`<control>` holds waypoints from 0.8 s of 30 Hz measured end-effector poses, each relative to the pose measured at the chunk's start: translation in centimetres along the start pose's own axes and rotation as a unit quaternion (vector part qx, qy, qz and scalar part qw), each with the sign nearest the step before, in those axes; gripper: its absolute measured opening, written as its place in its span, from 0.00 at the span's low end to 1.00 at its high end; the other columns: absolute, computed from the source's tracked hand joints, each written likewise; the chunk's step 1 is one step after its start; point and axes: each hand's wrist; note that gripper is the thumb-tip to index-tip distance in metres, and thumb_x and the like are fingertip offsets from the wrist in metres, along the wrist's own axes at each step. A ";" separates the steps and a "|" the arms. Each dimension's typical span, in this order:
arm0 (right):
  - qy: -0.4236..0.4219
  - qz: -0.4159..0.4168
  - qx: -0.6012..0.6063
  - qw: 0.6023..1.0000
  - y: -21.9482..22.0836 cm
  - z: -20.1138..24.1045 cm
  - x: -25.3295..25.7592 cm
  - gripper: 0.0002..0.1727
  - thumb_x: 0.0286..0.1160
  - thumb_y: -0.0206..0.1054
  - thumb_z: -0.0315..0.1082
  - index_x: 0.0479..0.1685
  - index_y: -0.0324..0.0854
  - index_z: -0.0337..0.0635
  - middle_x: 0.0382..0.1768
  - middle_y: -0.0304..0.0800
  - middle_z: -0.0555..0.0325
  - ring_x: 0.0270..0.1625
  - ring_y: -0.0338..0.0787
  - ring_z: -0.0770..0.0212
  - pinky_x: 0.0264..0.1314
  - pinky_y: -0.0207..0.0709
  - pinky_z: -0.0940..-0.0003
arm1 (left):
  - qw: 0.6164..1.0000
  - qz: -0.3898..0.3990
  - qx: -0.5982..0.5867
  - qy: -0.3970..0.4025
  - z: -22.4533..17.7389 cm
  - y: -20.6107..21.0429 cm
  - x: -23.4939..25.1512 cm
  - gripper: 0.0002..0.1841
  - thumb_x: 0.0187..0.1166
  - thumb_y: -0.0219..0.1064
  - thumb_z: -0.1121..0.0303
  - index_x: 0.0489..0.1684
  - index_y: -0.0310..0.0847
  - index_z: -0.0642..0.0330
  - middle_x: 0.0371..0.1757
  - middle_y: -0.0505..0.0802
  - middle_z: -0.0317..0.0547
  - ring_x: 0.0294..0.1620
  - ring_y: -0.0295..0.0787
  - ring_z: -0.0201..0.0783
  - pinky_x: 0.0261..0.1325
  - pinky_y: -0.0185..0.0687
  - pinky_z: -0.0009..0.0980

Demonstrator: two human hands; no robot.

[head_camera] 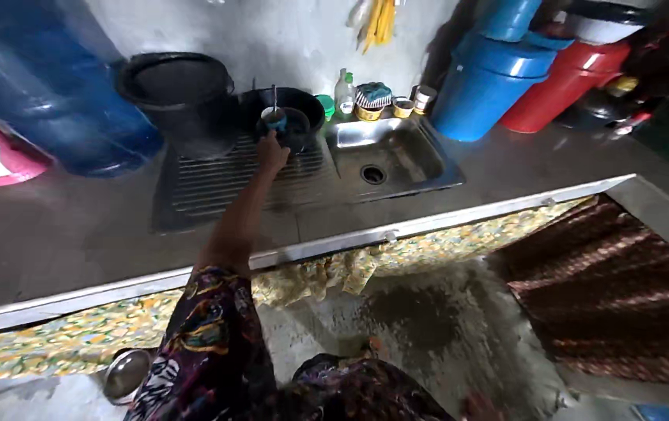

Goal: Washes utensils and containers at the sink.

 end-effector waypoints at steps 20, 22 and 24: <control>-0.585 0.206 -0.266 0.738 34.6 69.6 7.8 0.23 0.84 0.64 0.34 0.72 0.76 0.26 0.65 0.84 0.29 0.70 0.84 0.36 0.75 0.73 0.40 | 0.975 -0.074 -0.122 -0.170 5.5 1.4 10.7 0.53 0.75 0.73 0.72 0.94 0.31 0.66 0.81 0.72 0.76 0.79 0.74 0.67 0.78 0.73 0.60; -0.552 0.193 -0.340 0.736 37.7 71.3 7.8 0.27 0.82 0.68 0.36 0.72 0.74 0.24 0.69 0.80 0.26 0.75 0.79 0.31 0.78 0.69 0.35 | 0.979 -0.044 -0.123 -0.156 6.1 0.7 10.4 0.53 0.74 0.72 0.74 0.95 0.29 0.64 0.82 0.71 0.75 0.81 0.73 0.66 0.79 0.71 0.61; -0.512 0.191 -0.373 0.750 40.0 71.8 8.2 0.33 0.78 0.72 0.38 0.76 0.70 0.24 0.71 0.78 0.24 0.76 0.78 0.29 0.76 0.70 0.33 | 0.983 -0.010 -0.103 -0.149 6.8 -0.1 10.4 0.53 0.76 0.71 0.72 0.96 0.29 0.62 0.82 0.72 0.73 0.81 0.73 0.66 0.80 0.70 0.61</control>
Point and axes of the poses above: each hand's wrist, its own x-axis towards the middle knuckle, its own y-axis out of the palm, z = x × y
